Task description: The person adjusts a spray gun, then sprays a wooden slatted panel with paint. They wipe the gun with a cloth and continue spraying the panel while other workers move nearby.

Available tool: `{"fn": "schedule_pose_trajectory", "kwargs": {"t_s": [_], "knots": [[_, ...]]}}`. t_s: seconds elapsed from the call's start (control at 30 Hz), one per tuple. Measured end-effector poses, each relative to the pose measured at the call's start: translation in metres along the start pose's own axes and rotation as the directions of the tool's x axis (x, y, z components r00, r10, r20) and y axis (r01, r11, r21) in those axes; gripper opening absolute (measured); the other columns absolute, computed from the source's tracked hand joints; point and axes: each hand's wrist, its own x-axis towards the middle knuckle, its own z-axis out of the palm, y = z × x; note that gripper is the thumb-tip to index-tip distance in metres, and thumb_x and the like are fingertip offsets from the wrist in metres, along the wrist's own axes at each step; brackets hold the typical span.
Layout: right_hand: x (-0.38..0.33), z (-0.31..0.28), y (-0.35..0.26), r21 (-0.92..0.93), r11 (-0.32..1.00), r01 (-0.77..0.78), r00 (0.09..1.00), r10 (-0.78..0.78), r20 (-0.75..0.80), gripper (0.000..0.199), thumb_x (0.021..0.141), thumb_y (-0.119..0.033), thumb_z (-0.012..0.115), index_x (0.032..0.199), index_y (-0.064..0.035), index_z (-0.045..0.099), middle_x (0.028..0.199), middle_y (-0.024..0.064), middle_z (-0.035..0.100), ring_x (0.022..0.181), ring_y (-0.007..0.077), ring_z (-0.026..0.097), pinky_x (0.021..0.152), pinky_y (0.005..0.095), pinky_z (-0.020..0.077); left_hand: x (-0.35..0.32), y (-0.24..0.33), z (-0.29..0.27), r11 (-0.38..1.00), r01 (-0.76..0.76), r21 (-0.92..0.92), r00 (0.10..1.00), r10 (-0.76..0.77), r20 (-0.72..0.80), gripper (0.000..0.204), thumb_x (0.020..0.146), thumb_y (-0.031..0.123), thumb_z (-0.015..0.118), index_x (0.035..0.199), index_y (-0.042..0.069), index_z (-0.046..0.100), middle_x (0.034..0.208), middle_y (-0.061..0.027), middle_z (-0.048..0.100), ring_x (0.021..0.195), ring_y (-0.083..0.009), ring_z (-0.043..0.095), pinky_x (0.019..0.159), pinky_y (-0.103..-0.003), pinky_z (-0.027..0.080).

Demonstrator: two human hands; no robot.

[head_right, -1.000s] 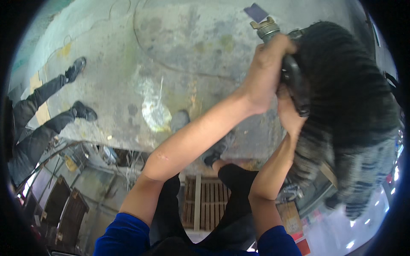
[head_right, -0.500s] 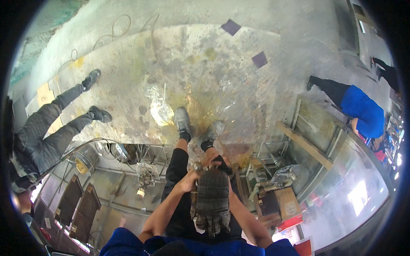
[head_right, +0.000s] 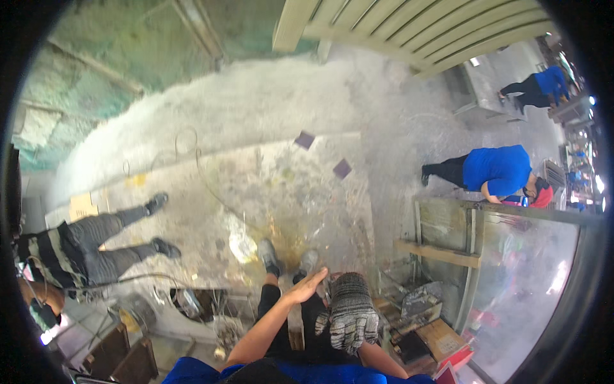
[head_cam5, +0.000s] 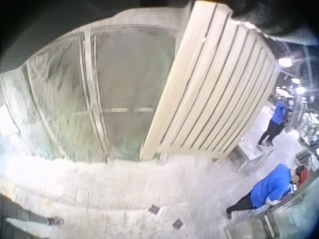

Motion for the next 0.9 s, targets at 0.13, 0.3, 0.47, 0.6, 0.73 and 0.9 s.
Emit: {"fn": "schedule_pose_trajectory", "kwargs": {"t_s": [0.13, 0.3, 0.47, 0.6, 0.73, 0.9], "knots": [[-0.005, -0.030, 0.018, -0.013, 0.993, 0.115, 0.987, -0.115, -0.110, 0.059, 0.093, -0.043, 0.067, 0.127, 0.0057, 0.057, 0.121, 0.0242, 0.065, 0.115, 0.0367, 0.062, 0.099, 0.0424, 0.0489, -0.024, 0.000, -0.001, 0.993, -0.102, 0.060, 0.988, 0.108, -0.108, 0.079, 0.098, 0.068, 0.042, 0.134, 0.000, 0.063, 0.141, -0.0237, 0.059, 0.137, -0.0361, 0.051, 0.114, -0.039, 0.036], [-0.009, -0.042, 0.038, -0.227, 0.891, 0.394, 0.845, -0.448, -0.293, 0.064, 0.094, -0.048, 0.066, 0.127, 0.0062, 0.057, 0.122, 0.0264, 0.064, 0.116, 0.0398, 0.061, 0.100, 0.0439, 0.0486, -0.069, -0.085, -0.051, 0.930, 0.097, 0.356, 0.904, 0.067, -0.421, 0.063, 0.095, 0.054, 0.056, 0.131, 0.003, 0.065, 0.126, -0.0230, 0.068, 0.123, -0.0353, 0.063, 0.104, -0.040, 0.047], [-0.036, -0.058, 0.021, -0.053, 0.988, 0.142, 0.918, -0.152, -0.366, 0.075, 0.093, -0.060, 0.060, 0.129, 0.0068, 0.056, 0.123, 0.0335, 0.061, 0.120, 0.0493, 0.057, 0.103, 0.0492, 0.0465, -0.119, -0.204, -0.109, 0.949, 0.305, 0.077, 0.719, -0.176, -0.672, 0.052, 0.092, 0.041, 0.063, 0.124, 0.000, 0.069, 0.122, -0.0217, 0.071, 0.114, -0.0313, 0.068, 0.097, -0.039, 0.051], [-0.073, -0.082, 0.002, 0.272, 0.962, -0.001, 0.947, 0.088, -0.309, 0.077, 0.092, -0.060, 0.061, 0.128, 0.0072, 0.057, 0.125, 0.0380, 0.059, 0.122, 0.0520, 0.055, 0.101, 0.0534, 0.0459, -0.162, -0.274, -0.126, 0.945, 0.314, 0.093, 0.497, -0.080, -0.864, 0.043, 0.091, 0.030, 0.067, 0.120, -0.001, 0.069, 0.108, -0.0216, 0.073, 0.093, -0.0285, 0.073, 0.075, -0.042, 0.059], [-0.087, -0.095, 0.000, 0.310, 0.949, 0.048, 0.939, 0.063, -0.337, 0.072, 0.092, -0.056, 0.064, 0.127, 0.0065, 0.060, 0.113, 0.0372, 0.064, 0.115, 0.0523, 0.059, 0.096, 0.0543, 0.0483, -0.170, -0.295, -0.138, 0.945, 0.276, -0.177, 0.623, -0.316, -0.715, 0.042, 0.091, 0.024, 0.065, 0.122, -0.004, 0.067, 0.108, -0.0208, 0.073, 0.090, -0.0288, 0.073, 0.074, -0.042, 0.060], [-0.089, -0.096, 0.008, 0.293, 0.956, 0.030, 0.924, 0.085, -0.372, 0.066, 0.092, -0.053, 0.066, 0.124, 0.0045, 0.062, 0.110, 0.0351, 0.066, 0.111, 0.0527, 0.060, 0.093, 0.0556, 0.0491, -0.162, -0.272, -0.116, 0.983, 0.123, -0.135, 0.636, -0.182, -0.750, 0.040, 0.091, 0.023, 0.063, 0.120, -0.004, 0.069, 0.106, -0.0176, 0.075, 0.089, -0.0286, 0.073, 0.074, -0.040, 0.060]]}}
